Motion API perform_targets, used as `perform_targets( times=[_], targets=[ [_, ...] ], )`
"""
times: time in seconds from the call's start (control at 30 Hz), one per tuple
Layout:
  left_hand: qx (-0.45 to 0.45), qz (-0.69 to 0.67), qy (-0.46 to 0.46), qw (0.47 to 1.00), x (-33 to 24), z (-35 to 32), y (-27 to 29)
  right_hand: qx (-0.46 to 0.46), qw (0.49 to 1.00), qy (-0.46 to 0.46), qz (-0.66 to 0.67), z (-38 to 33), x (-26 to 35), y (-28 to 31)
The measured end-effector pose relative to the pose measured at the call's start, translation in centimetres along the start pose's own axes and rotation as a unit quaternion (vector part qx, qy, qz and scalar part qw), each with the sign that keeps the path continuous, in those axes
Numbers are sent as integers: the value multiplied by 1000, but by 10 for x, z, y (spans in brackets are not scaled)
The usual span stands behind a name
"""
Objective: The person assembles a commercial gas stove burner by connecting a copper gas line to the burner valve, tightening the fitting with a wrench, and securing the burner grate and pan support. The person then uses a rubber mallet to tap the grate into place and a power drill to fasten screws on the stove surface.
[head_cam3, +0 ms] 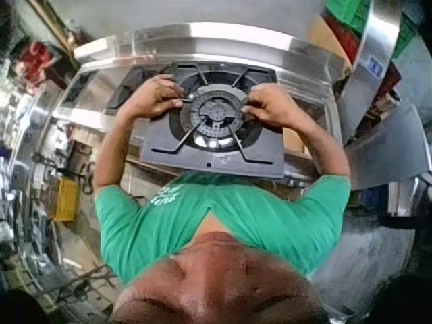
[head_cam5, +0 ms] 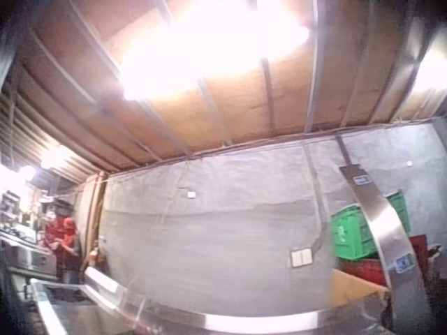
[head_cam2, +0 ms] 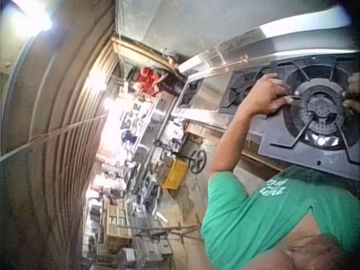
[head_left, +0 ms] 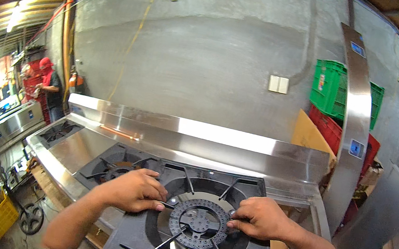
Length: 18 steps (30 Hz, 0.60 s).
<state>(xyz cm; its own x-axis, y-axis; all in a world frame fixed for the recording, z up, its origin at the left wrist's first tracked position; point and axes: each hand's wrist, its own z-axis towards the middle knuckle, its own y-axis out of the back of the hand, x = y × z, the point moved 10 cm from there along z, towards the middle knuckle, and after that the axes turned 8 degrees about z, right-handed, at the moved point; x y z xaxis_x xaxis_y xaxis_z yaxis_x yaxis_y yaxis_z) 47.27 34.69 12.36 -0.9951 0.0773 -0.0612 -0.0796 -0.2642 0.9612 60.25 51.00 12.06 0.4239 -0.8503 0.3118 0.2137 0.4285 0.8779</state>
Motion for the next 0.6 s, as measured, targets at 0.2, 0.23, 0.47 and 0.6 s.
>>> perform_targets(
  times=[0.2,0.23,0.47,0.6],
  targets=[
    [-67,2,83,994,26,-22,-39,41,999,-32,-8,17,-23,-23],
    [-79,-2,99,992,27,-24,-39,38,999,-25,-7,18,-24,-23],
    [-239,-66,190,950,37,-49,-24,77,996,-28,45,4,-24,-3],
    [-288,-3,221,932,23,-104,-29,42,999,28,-17,-37,-23,24]
  ],
)
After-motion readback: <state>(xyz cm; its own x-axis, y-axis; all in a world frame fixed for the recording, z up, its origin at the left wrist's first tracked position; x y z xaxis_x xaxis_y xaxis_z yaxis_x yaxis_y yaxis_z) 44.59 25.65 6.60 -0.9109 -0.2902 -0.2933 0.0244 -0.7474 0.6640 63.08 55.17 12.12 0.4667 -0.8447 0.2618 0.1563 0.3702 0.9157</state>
